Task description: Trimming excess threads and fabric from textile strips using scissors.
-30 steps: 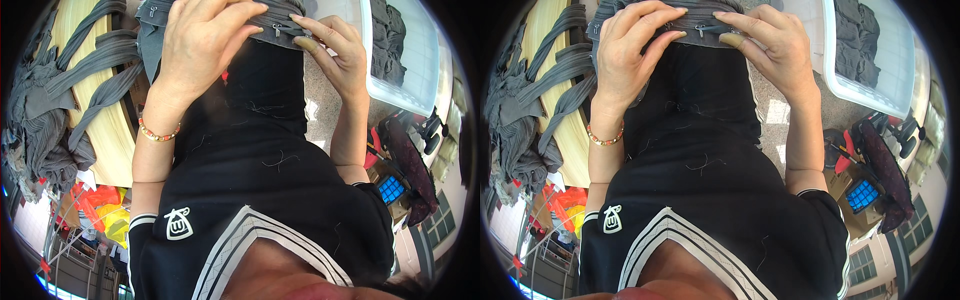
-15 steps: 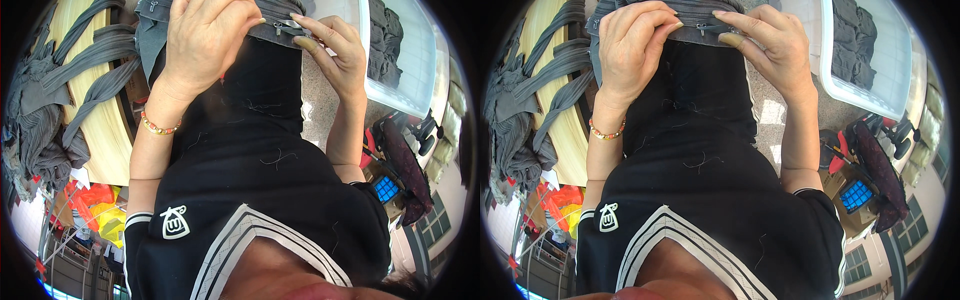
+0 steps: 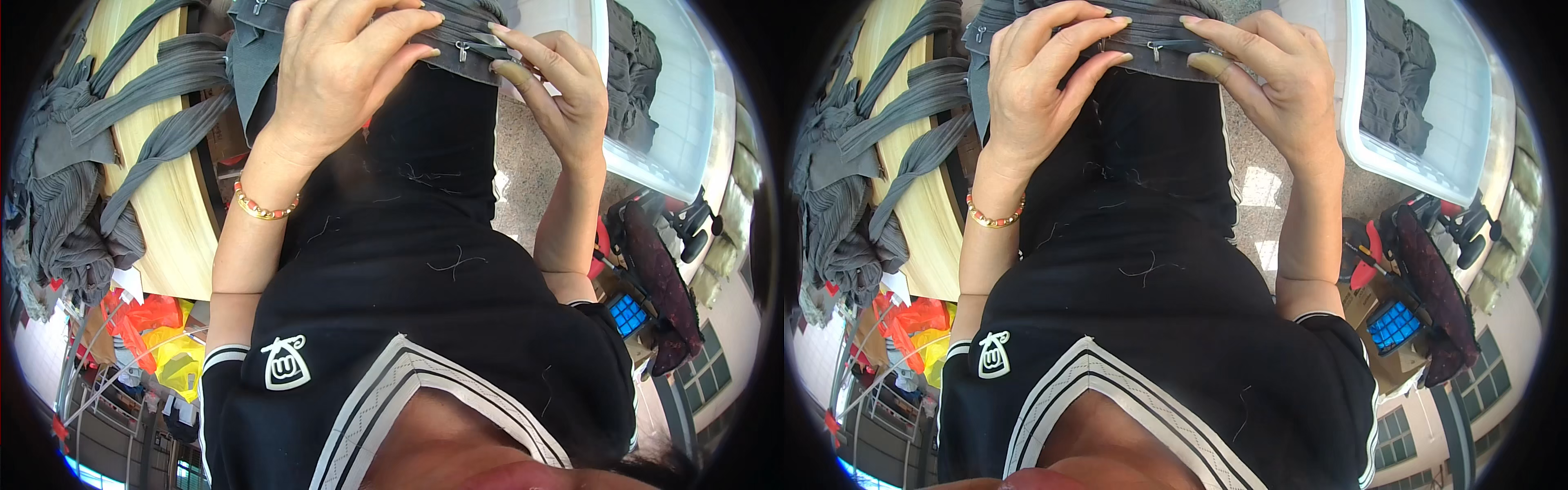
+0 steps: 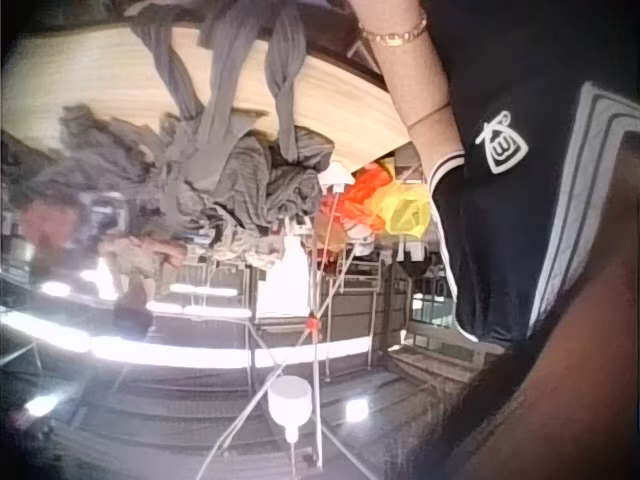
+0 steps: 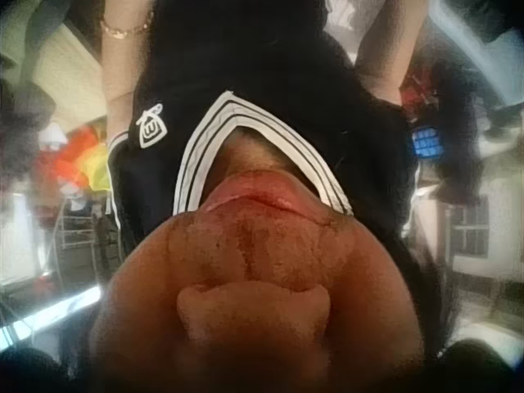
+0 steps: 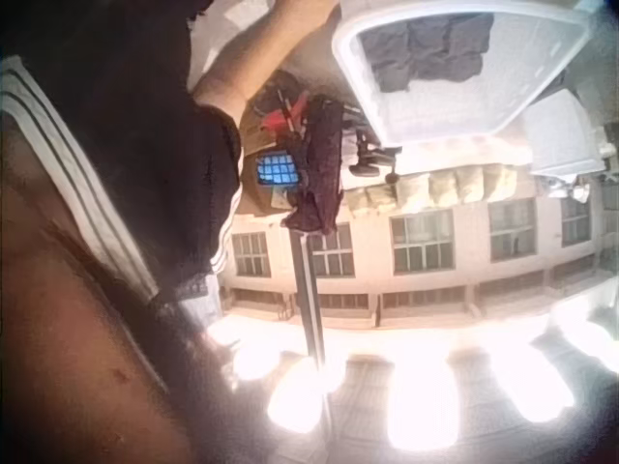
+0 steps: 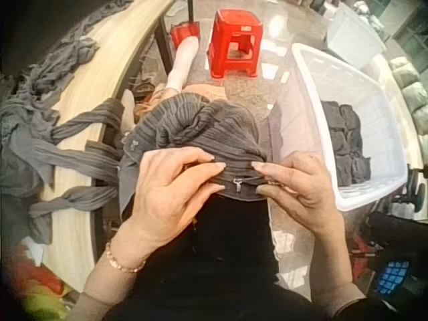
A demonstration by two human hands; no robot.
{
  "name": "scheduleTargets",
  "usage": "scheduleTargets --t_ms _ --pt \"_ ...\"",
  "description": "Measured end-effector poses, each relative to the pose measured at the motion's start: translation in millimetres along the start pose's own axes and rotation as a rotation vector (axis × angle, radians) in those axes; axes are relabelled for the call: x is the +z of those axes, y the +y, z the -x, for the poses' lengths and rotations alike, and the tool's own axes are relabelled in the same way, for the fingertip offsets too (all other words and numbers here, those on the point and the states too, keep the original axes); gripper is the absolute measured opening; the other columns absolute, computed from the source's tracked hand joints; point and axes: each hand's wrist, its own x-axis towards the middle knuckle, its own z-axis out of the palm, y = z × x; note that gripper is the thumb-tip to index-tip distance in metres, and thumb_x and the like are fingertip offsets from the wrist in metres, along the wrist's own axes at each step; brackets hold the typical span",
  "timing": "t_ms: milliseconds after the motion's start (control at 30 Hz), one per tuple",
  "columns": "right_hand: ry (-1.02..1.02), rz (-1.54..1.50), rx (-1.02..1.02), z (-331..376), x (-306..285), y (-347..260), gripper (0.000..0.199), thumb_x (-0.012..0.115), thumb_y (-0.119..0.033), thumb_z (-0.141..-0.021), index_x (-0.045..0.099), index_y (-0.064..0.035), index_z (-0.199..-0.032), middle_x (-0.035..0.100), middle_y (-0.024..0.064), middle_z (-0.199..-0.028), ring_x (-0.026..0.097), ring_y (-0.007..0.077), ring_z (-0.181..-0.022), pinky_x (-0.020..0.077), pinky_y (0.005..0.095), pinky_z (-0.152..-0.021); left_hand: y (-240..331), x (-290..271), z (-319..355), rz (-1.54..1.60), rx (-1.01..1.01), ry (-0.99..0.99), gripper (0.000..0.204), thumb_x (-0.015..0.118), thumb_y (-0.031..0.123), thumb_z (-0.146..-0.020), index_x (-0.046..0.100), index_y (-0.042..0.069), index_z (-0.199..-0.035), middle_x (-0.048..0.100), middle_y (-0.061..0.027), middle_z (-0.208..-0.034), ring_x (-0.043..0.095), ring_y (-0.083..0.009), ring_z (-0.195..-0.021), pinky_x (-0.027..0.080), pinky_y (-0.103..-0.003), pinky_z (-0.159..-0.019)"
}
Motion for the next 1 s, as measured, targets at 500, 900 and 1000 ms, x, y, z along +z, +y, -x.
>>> scheduleTargets --t_ms 500,900,1000 --pt "0.014 -0.054 0.074 -1 2 -8 0.039 0.085 -0.021 -0.077 0.079 -0.0204 -0.116 0.061 -0.0013 -0.077 0.054 0.0165 -0.068 0.0393 0.0315 -0.067 13 -14 -11 -0.273 -0.022 -0.269 0.023 0.081 0.006 -0.078 0.067 0.007 -0.096 0.065 -0.0054 -0.098 0.063 -0.0238 -0.087 0.043 -0.038 -0.082" --pt "-0.019 -0.047 -0.046 -14 -1 -11 0.037 0.083 -0.013 -0.079 0.079 -0.0138 -0.116 0.062 -0.0004 -0.080 0.055 0.0141 -0.073 0.0422 0.0288 -0.069 17 -11 -23 -0.242 -0.027 -0.296 0.022 0.079 0.006 -0.080 0.065 0.008 -0.096 0.064 -0.0046 -0.098 0.062 -0.0231 -0.088 0.041 -0.038 -0.084" --pt "-0.039 -0.070 -0.019 -12 -1 -9 0.034 0.082 -0.012 -0.081 0.079 -0.0102 -0.115 0.061 -0.0008 -0.079 0.054 0.0117 -0.073 0.0411 0.0272 -0.069 18 -11 -22 -0.202 -0.052 -0.277 0.020 0.079 0.007 -0.082 0.066 0.008 -0.096 0.064 -0.0057 -0.098 0.062 -0.0239 -0.089 0.042 -0.038 -0.083"
